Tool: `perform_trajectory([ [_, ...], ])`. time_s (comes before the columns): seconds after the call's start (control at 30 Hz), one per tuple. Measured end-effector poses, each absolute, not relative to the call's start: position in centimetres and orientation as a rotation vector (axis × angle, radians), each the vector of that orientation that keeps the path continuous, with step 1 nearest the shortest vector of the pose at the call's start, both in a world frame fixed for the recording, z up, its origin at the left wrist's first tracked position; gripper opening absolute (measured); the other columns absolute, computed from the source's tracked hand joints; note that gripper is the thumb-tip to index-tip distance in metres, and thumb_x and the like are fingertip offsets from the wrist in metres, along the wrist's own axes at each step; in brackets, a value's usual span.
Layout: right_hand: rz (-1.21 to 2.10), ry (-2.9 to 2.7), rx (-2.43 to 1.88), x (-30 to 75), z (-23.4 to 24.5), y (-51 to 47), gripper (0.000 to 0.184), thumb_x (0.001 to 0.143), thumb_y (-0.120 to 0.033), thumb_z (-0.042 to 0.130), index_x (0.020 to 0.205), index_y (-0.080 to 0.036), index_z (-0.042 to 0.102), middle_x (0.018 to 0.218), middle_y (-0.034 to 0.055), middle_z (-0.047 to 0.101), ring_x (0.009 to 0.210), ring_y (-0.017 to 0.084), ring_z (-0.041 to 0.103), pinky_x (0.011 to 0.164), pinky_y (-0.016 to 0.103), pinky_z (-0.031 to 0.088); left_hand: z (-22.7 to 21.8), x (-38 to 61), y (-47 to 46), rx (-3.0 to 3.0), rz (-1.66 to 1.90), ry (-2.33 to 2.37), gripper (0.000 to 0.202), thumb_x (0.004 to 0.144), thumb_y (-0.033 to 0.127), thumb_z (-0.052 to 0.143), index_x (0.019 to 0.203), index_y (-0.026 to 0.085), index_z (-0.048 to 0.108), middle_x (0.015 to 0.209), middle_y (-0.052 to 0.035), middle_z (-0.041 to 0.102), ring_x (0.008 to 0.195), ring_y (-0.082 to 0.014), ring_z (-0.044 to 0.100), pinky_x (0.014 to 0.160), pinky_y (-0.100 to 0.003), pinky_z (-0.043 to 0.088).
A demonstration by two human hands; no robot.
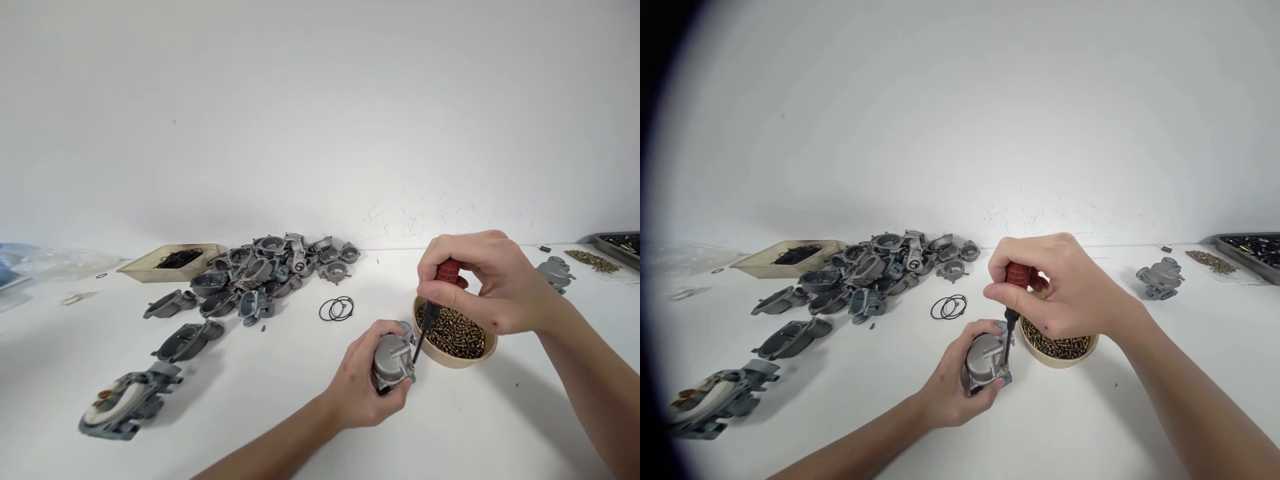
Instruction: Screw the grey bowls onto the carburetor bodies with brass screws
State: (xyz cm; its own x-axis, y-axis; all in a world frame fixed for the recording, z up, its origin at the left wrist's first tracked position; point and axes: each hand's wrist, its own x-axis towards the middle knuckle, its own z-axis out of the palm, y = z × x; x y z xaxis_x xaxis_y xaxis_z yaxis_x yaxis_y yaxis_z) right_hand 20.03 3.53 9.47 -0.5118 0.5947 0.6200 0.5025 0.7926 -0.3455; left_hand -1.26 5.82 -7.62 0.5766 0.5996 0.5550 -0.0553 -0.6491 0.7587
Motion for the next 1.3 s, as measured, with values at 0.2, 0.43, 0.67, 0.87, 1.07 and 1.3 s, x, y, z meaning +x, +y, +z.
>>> perform_trajectory([
  [0.2, 0.178, -2.246, -0.822, 19.9, 9.4, 3.6, 0.016, 0.098, -0.02, 0.064, 0.083, -0.019, 0.059, 0.068, -0.0053, 0.061, 0.056, 0.005, 0.048, 0.054, 0.02, 0.04, -7.6, -1.3, 5.8, 2.049, 1.074, 0.443, 0.056, 0.077, 0.017, 0.067, 0.128, 0.028, 0.048, 0.112, -0.0057, 0.064, 0.087, -0.0219, 0.065, 0.081, -0.036, 0.054],
  [0.43, 0.206, -2.25, -0.835, 19.9, 9.3, 3.8, 0.016, 0.098, -0.02, 0.063, 0.083, -0.019, 0.059, 0.068, -0.0056, 0.06, 0.057, 0.005, 0.048, 0.054, 0.02, 0.039, -7.5, -1.4, 5.7, 2.059, 1.057, 0.455, 0.056, 0.078, 0.016, 0.067, 0.129, 0.026, 0.047, 0.114, -0.0073, 0.064, 0.096, -0.0252, 0.067, 0.088, -0.04, 0.055],
  [0.67, 0.367, -2.339, -0.724, 20.3, 10.2, 3.0, 0.017, 0.095, -0.011, 0.053, 0.103, -0.017, 0.066, 0.086, 0.0021, 0.07, 0.071, 0.011, 0.061, 0.065, 0.026, 0.051, -7.6, -1.4, 5.8, 2.053, 1.061, 0.437, 0.057, 0.078, 0.017, 0.068, 0.13, 0.027, 0.048, 0.117, -0.0077, 0.065, 0.095, -0.0248, 0.067, 0.085, -0.038, 0.055],
  [0.87, 0.146, -2.33, -0.783, 20.8, 10.0, 3.1, 0.035, 0.097, -0.024, 0.071, 0.132, -0.021, 0.066, 0.081, -0.0023, 0.076, 0.064, 0.01, 0.066, 0.06, 0.023, 0.054, -7.6, -1.5, 5.8, 2.046, 1.063, 0.438, 0.057, 0.076, 0.015, 0.067, 0.128, 0.028, 0.048, 0.116, -0.0064, 0.066, 0.094, -0.0239, 0.067, 0.086, -0.038, 0.055],
  [1.07, 0.419, -2.322, -0.614, 20.9, 10.1, 2.8, 0.051, 0.103, -0.012, 0.053, 0.154, -0.02, 0.052, 0.106, 0.0058, 0.08, 0.097, 0.016, 0.076, 0.086, 0.03, 0.063, -7.5, -1.4, 5.8, 2.054, 1.051, 0.449, 0.055, 0.077, 0.019, 0.067, 0.128, 0.026, 0.049, 0.105, -0.0048, 0.066, 0.084, -0.0215, 0.064, 0.079, -0.036, 0.054],
  [1.3, 0.225, -2.308, -0.628, 20.6, 10.3, 3.0, 0.037, 0.098, -0.021, 0.072, 0.135, -0.021, 0.069, 0.091, 0.0015, 0.08, 0.084, 0.013, 0.075, 0.081, 0.026, 0.062, -7.6, -1.5, 5.8, 2.059, 1.065, 0.457, 0.057, 0.076, 0.018, 0.068, 0.129, 0.027, 0.049, 0.11, -0.0051, 0.066, 0.09, -0.023, 0.066, 0.083, -0.038, 0.055],
])
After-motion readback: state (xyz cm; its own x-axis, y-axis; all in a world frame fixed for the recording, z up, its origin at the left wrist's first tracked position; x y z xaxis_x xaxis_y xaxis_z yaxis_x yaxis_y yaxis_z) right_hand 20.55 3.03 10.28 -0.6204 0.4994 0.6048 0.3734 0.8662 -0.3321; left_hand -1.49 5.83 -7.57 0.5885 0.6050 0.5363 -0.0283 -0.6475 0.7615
